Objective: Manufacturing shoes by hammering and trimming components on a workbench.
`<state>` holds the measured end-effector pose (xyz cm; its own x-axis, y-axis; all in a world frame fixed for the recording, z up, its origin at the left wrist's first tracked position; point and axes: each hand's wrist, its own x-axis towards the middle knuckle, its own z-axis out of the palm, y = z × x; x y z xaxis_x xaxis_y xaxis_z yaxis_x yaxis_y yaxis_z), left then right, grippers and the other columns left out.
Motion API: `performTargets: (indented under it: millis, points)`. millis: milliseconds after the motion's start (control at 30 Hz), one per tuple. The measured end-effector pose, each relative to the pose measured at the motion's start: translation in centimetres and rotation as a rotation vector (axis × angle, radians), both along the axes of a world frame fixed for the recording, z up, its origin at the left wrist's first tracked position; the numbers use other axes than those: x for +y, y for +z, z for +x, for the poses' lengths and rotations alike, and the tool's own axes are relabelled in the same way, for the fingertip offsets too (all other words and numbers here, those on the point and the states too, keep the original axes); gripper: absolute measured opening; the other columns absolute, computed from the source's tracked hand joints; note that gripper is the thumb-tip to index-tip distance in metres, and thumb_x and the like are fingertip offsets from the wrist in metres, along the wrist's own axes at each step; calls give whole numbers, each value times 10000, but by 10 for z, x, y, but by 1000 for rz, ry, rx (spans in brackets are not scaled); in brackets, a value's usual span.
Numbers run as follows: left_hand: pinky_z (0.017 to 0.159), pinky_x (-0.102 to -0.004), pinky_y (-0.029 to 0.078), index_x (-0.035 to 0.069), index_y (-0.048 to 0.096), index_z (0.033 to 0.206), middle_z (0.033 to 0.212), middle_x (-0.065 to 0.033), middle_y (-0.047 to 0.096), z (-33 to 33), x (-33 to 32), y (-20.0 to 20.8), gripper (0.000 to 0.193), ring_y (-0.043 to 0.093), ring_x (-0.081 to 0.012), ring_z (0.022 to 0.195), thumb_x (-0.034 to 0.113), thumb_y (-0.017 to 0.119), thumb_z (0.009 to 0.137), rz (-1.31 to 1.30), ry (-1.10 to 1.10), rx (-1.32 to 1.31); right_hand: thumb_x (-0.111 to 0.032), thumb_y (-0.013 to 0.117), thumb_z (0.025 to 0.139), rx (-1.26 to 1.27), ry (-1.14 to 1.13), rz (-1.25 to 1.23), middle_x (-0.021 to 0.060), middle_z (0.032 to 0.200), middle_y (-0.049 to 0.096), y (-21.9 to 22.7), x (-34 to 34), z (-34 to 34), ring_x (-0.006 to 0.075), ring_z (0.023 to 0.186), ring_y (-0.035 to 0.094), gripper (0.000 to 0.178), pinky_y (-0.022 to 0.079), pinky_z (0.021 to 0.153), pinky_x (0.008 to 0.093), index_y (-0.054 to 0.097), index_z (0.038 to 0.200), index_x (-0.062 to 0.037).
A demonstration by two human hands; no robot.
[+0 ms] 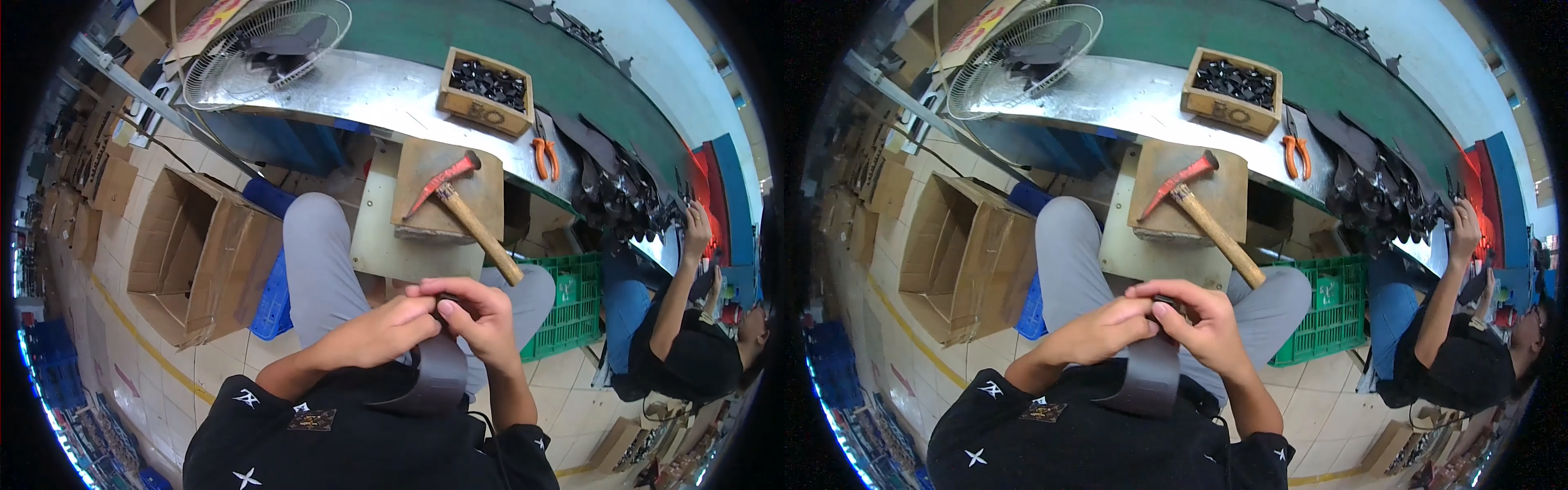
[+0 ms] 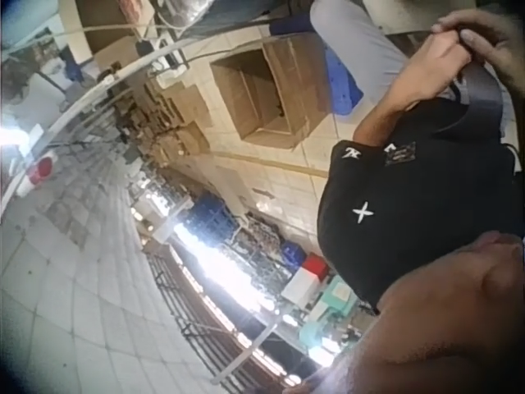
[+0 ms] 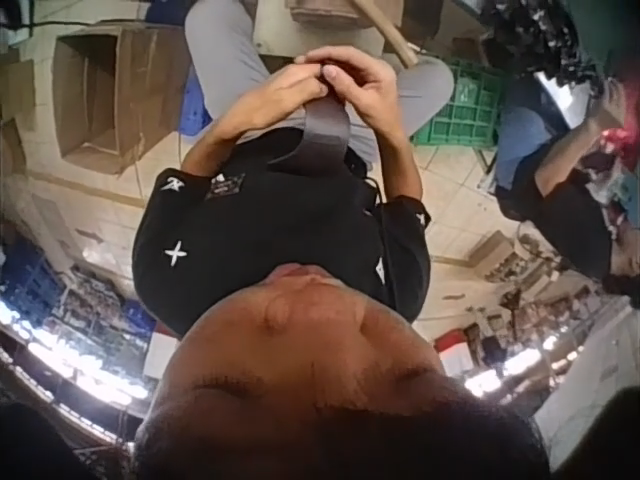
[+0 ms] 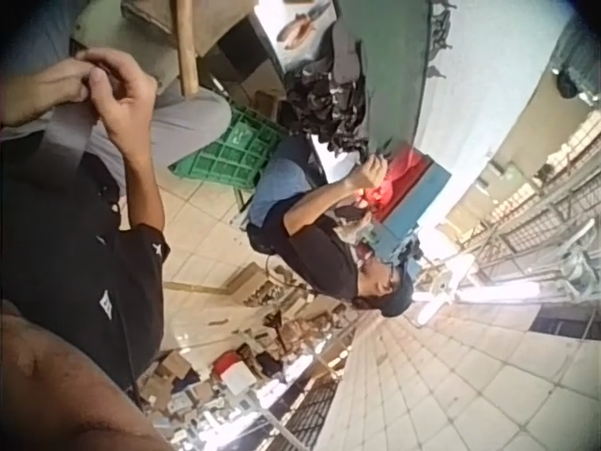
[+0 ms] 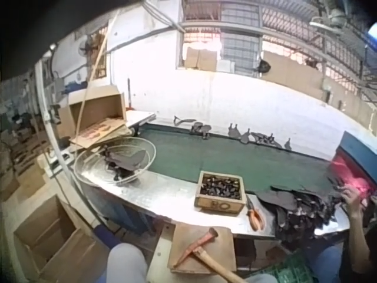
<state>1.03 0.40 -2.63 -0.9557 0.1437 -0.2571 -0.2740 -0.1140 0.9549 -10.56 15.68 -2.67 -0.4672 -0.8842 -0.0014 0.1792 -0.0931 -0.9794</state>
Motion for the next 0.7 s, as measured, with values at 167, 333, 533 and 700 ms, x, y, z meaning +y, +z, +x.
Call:
performTargets:
  millis: [167, 333, 533, 700]
  points:
    - [863, -310, 433, 19, 524, 1236, 1066, -45, 562, -14, 8, -13, 425, 526, -153, 960, 372, 456, 1009, 187, 132, -133, -45, 570, 948, 51, -283, 15, 155, 1085, 704, -12, -7, 5, 205, 1012, 669, 206, 464, 1022, 372, 642, 1110, 62]
    - [903, -299, 461, 49, 581, 1207, 1139, -15, 582, 1, -14, -26, 411, 521, -99, 1014, 407, 524, 1014, 240, -10, -229, -15, 555, 958, 265, -658, -16, 147, 1206, 657, -22, 17, -25, 178, 1068, 630, 269, 475, 976, 301, 596, 1215, 55]
    - [842, -241, 486, 53, 636, 1024, 1002, -21, 676, 0, -70, 11, 168, 610, -88, 938, 11, 692, 871, 24, 435, -35, -37, 543, 969, 202, -709, -77, 146, 1310, 600, -26, 23, -36, 201, 1172, 590, 354, 437, 1046, 334, 529, 1314, 39]
    - [844, -199, 382, 116, 582, 951, 861, 47, 512, -36, -204, 53, 85, 468, -60, 843, 148, 658, 930, -367, 791, 526, -87, 503, 1013, 251, -899, -81, 158, 1207, 640, -22, 75, -64, 217, 1064, 645, 283, 490, 964, 324, 547, 1258, 48]
